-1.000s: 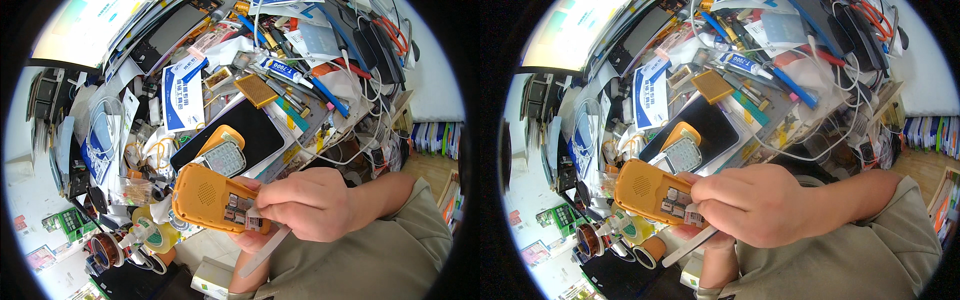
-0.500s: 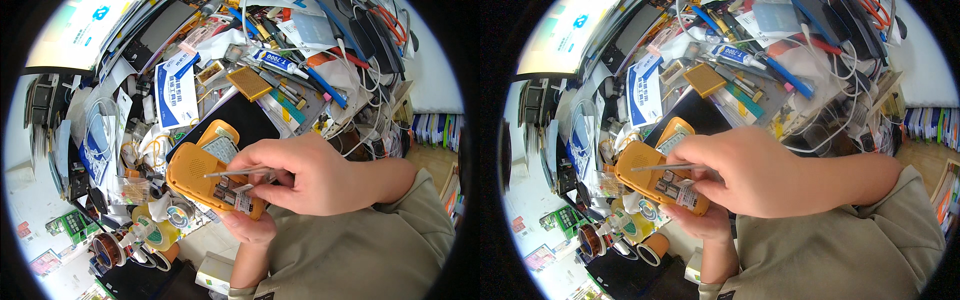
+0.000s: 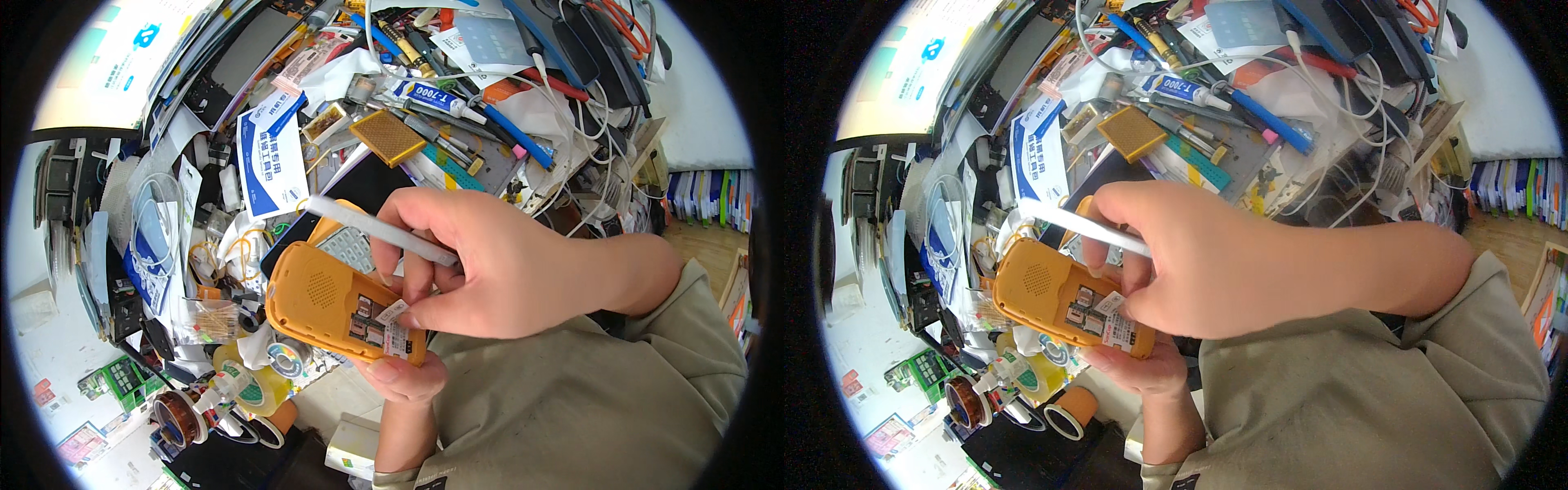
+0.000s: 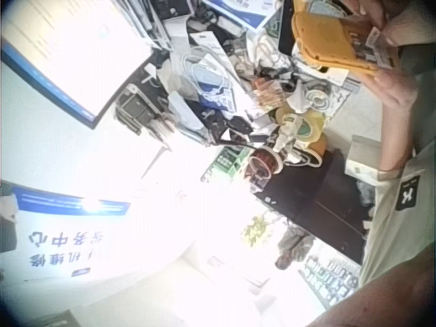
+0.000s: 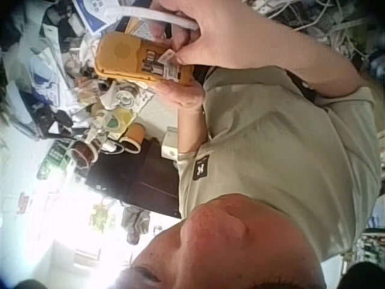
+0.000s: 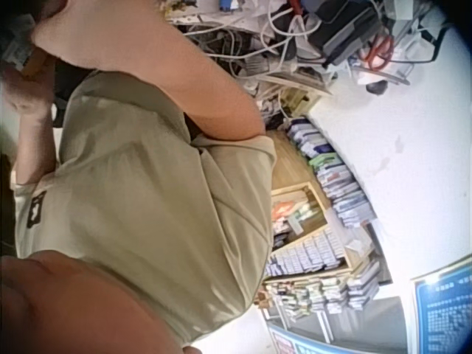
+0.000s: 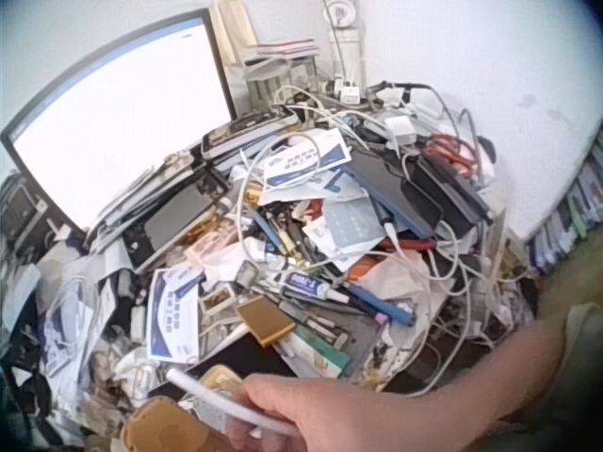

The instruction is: The person disassembles a yellow mobile phone by removing the back cover, battery, and internal components. They use tweezers to carefully extract the motherboard and other parts, placing them on a cluttered workbench.

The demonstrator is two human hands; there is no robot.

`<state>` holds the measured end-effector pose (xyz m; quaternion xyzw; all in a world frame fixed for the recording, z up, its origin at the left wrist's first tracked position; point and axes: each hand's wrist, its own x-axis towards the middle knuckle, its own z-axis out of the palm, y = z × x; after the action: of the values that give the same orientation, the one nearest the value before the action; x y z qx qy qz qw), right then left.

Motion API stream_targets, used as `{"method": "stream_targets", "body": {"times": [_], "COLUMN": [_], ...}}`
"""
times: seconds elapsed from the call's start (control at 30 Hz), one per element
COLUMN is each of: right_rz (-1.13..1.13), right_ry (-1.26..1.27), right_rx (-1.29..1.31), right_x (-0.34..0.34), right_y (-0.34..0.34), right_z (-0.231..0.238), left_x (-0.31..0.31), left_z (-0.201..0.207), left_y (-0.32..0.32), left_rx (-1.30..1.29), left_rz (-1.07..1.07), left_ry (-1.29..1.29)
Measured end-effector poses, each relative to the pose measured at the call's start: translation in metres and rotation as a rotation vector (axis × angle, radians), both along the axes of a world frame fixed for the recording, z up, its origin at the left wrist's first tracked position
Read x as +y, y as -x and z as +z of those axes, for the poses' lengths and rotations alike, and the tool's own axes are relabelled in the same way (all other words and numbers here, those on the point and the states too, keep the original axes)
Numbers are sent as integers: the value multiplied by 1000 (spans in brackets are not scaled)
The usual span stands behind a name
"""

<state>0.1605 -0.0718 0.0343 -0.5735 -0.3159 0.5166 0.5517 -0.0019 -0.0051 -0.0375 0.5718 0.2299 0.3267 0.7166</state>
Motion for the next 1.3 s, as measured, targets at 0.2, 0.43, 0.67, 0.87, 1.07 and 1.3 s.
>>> {"method": "stream_targets", "body": {"times": [0.2,0.43,0.67,0.87,1.07,1.3], "right_rz": [58,-5,66,252,266,80], "right_ry": [111,27,-324,-509,-769,-722], "right_rx": [193,206,-656,-1004,-1299,-1230], "right_x": [5,3,7,12,14,8], "right_y": [-8,4,2,-12,-15,-2], "right_z": [-5,5,-3,2,0,-9], "left_x": [1,12,15,17,20,21], "left_z": [-11,15,25,26,35,32], "left_y": [11,10,8,5,7,12], "left_rx": [78,3,128,-12,-20,-133], "left_rz": [44,-31,-103,-160,-260,-358], "left_ry": [-137,279,523,895,860,780]}}
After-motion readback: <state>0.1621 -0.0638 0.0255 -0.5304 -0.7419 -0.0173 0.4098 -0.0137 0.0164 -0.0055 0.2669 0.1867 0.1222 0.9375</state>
